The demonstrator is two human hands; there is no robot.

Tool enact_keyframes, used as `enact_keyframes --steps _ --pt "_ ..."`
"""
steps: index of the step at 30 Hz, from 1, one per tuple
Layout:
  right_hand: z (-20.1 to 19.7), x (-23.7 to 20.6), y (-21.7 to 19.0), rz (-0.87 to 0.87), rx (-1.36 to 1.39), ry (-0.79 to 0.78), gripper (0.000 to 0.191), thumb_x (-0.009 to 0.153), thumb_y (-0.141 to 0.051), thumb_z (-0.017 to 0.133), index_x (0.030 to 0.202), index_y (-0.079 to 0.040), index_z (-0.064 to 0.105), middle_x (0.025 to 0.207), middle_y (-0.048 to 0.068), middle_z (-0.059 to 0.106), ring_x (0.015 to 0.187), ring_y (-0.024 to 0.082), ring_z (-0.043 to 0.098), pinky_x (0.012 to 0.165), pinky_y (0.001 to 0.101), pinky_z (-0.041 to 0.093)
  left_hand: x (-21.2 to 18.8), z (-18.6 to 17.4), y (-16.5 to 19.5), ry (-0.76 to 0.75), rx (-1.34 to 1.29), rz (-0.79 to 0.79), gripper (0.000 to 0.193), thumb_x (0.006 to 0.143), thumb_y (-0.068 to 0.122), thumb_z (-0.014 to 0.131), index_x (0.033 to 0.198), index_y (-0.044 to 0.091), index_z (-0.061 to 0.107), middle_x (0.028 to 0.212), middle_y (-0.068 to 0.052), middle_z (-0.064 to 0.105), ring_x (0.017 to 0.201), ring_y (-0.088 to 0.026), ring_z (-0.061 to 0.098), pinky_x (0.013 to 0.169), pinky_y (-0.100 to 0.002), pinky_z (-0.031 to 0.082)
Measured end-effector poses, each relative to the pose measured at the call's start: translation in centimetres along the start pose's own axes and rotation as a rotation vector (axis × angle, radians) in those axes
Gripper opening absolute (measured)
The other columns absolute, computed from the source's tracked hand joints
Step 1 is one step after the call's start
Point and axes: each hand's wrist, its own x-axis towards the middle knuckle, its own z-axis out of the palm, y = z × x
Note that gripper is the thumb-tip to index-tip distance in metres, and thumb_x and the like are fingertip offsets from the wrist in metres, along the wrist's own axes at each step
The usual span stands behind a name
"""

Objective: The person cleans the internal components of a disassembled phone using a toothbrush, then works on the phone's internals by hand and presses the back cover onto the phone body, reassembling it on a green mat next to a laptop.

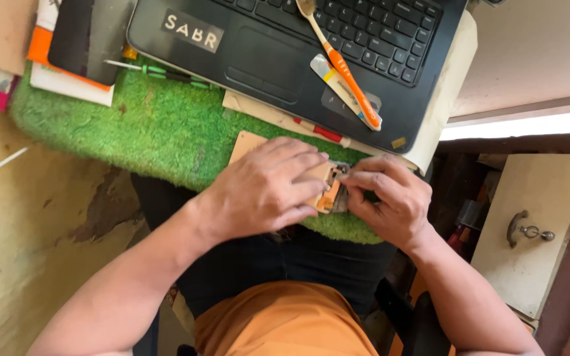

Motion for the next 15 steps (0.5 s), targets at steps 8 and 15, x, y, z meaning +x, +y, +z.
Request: enact_keyframes --steps 8,15 --pt "0.2 -0.2 0.0 0.073 0.09 0.082 0.019 0.084 0.006 0.078 0.1 -0.003 0.072 0.098 0.011 0.071 0.085 0.022 0.074 0.074 0.0315 0.059 0.5 0.0 0.5 0.02 -0.003 -0.051 0.061 0.075 0.029 0.086 0.122 -0.003 0.063 0.126 -0.019 0.065 0.122 -0.037 0.059 0.109 -0.049 0.044" --pt "0.2 0.0 -0.6 0.176 0.159 0.014 0.017 0.084 0.004 0.078 0.098 -0.003 0.074 0.097 0.009 0.072 0.085 0.02 0.073 0.074 0.0287 0.056 0.2 0.3 1.3 0.071 0.028 -0.085 0.056 0.076 0.028 0.084 0.12 -0.001 0.065 0.126 -0.019 0.067 0.121 -0.036 0.061 0.11 -0.048 0.045"
